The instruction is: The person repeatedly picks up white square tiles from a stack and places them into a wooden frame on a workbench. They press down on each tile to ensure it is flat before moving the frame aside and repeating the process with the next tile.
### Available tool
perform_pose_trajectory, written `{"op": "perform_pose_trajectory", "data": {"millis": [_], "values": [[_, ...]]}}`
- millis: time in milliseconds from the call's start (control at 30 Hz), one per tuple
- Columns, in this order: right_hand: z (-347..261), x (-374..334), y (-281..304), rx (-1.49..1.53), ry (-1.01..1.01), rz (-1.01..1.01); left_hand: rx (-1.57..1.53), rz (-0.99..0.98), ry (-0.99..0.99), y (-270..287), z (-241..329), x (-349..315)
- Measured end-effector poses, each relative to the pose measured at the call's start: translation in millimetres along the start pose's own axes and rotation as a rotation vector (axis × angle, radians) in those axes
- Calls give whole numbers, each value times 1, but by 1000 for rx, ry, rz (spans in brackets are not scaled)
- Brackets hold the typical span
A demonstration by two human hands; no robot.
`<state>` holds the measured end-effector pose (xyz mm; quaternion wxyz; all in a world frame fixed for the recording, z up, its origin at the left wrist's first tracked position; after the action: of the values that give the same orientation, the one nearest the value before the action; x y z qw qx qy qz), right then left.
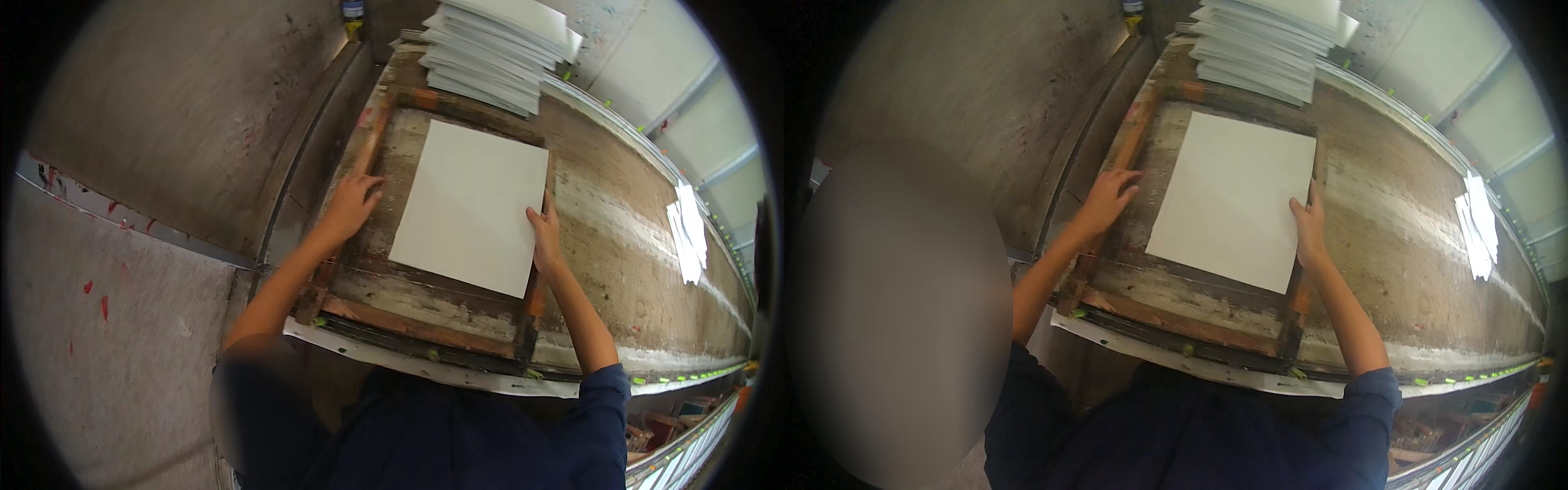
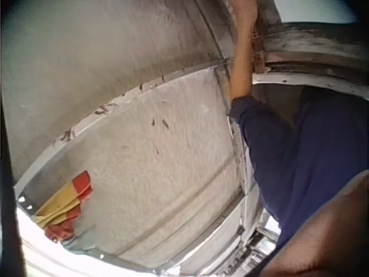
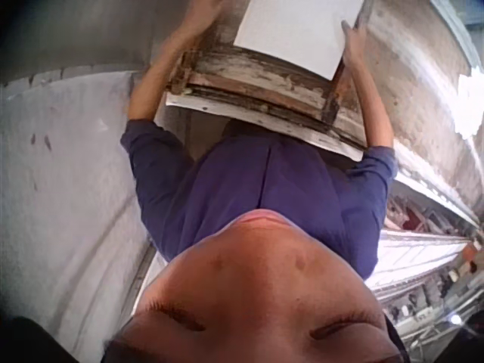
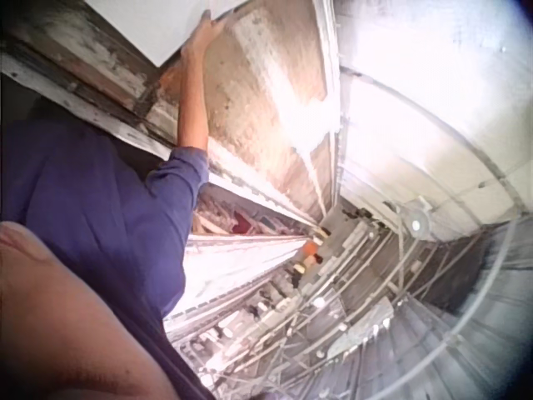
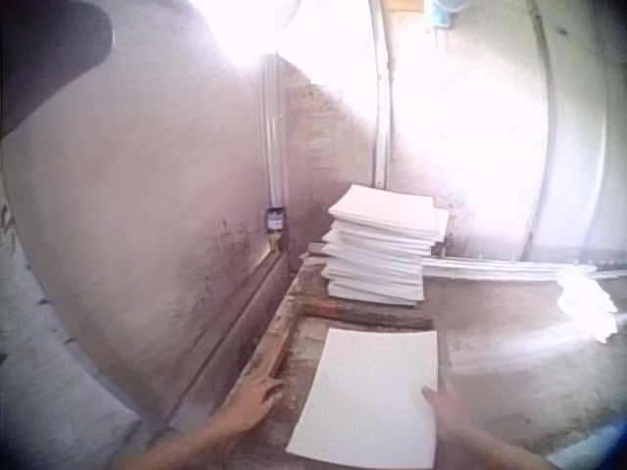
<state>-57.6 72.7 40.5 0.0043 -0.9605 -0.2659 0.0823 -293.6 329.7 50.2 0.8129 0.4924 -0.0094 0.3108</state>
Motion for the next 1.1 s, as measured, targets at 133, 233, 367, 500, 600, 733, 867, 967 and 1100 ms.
{"op": "perform_pose_trajectory", "data": {"millis": [133,233,367,500,600,733,867,967,1100], "values": [[21,10,-20,9,-72,0,203,31,-117,-2,6,-11],[30,11,-36,16,-91,-17,293,95,-114,-2,4,-9],[39,5,-43,10,-95,-12,337,112,-169,-7,1,-8],[44,-1,-48,24,-149,0,229,129,-146,-14,-2,-9],[48,-1,-46,-8,-152,4,150,80,-81,-17,-5,-9],[45,-4,-47,-52,-135,38,200,96,-151,-12,-1,-7],[57,-1,-40,-108,-123,29,189,105,-136,-12,-2,-8],[55,2,-40,-232,-61,15,156,82,-103,-11,-4,-9],[67,8,-27,-536,181,94,152,67,-131,-11,0,-6]]}}
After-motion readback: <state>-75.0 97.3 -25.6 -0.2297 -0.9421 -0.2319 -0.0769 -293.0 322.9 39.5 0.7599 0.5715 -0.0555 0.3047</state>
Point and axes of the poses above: each hand's wrist, its own x-axis towards the middle knuckle, its own y-axis out of the back of the hand, z = x × y, the point moved 4 cm from there along x, towards the middle knuckle, and after that the axes turned 5 degrees about z, right-handed, at the moved point
